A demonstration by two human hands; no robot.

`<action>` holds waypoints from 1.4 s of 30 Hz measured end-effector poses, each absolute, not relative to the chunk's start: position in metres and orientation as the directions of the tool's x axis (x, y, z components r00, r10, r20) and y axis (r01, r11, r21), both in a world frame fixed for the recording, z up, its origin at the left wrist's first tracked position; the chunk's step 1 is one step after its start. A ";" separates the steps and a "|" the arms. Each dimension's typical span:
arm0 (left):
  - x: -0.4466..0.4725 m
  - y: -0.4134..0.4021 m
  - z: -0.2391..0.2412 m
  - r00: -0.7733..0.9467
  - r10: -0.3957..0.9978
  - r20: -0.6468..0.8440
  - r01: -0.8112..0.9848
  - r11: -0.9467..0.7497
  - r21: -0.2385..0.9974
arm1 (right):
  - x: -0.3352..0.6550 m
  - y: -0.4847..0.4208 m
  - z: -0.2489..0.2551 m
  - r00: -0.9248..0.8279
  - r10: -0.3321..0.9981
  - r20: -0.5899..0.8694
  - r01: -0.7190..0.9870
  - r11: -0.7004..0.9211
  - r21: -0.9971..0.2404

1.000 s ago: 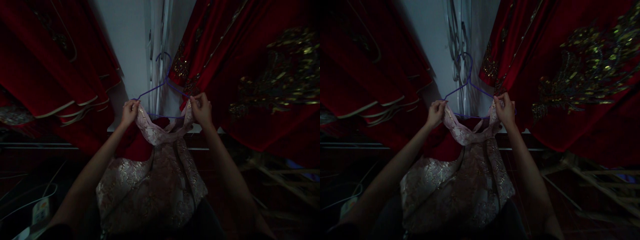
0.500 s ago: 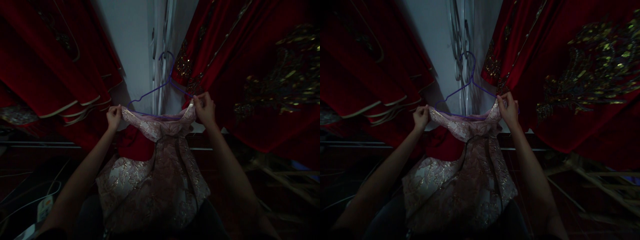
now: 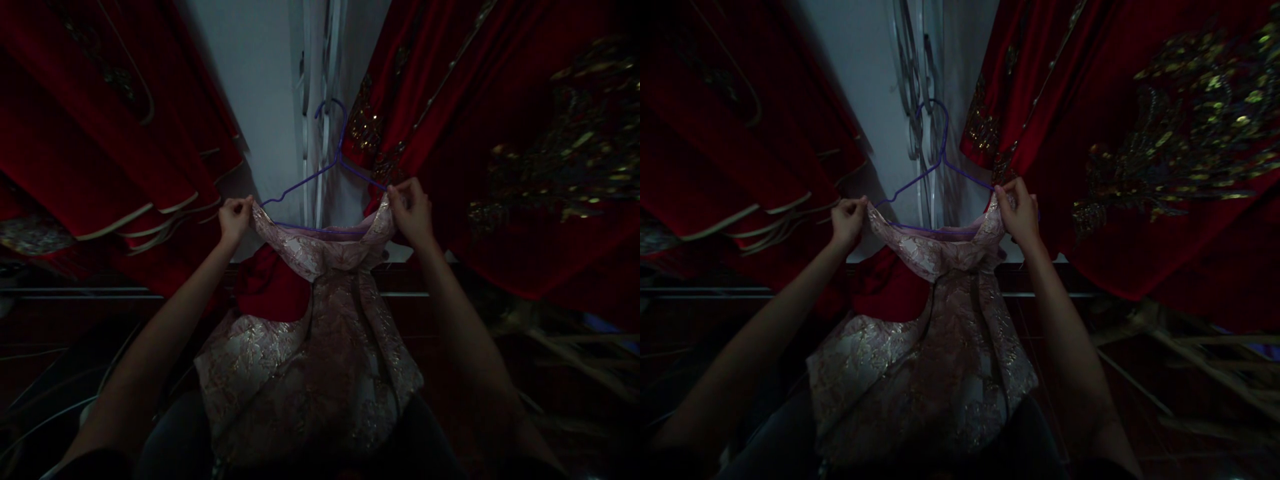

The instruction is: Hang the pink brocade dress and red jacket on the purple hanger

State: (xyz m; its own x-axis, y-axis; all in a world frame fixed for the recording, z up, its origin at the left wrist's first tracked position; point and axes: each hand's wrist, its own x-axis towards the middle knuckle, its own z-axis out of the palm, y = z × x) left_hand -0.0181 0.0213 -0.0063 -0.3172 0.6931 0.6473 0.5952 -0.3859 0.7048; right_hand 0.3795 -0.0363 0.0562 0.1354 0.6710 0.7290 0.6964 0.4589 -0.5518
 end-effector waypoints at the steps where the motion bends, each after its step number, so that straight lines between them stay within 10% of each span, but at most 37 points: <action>1: -0.021 0.020 -0.008 -0.328 0.692 0.643 0.592 -0.379 0.711 | 0.379 -0.035 0.055 0.138 0.677 0.723 0.686 0.461 -0.563; 14: 0.019 0.012 0.046 -0.053 0.746 0.664 0.453 -0.574 0.682 | 0.368 -0.013 0.029 0.140 0.733 0.665 0.571 0.489 -0.659; 20: -0.022 0.023 -0.010 -0.205 0.927 0.314 0.232 -0.266 0.936 | 0.368 -0.009 0.028 0.094 0.694 0.714 0.521 0.577 -0.629; 27: -0.027 -0.002 -0.064 0.458 0.882 -0.110 0.585 -0.206 0.784 | 0.372 -0.011 0.031 0.081 0.717 0.692 0.500 0.572 -0.651; 34: -0.038 -0.007 -0.033 0.507 0.796 -0.331 0.719 -0.179 0.671 | 0.372 -0.011 0.030 0.084 0.718 0.691 0.481 0.578 -0.659; 42: -0.061 -0.021 0.005 0.500 0.806 -0.316 0.526 0.007 0.850 | 0.373 -0.016 0.036 0.074 0.729 0.681 0.514 0.557 -0.652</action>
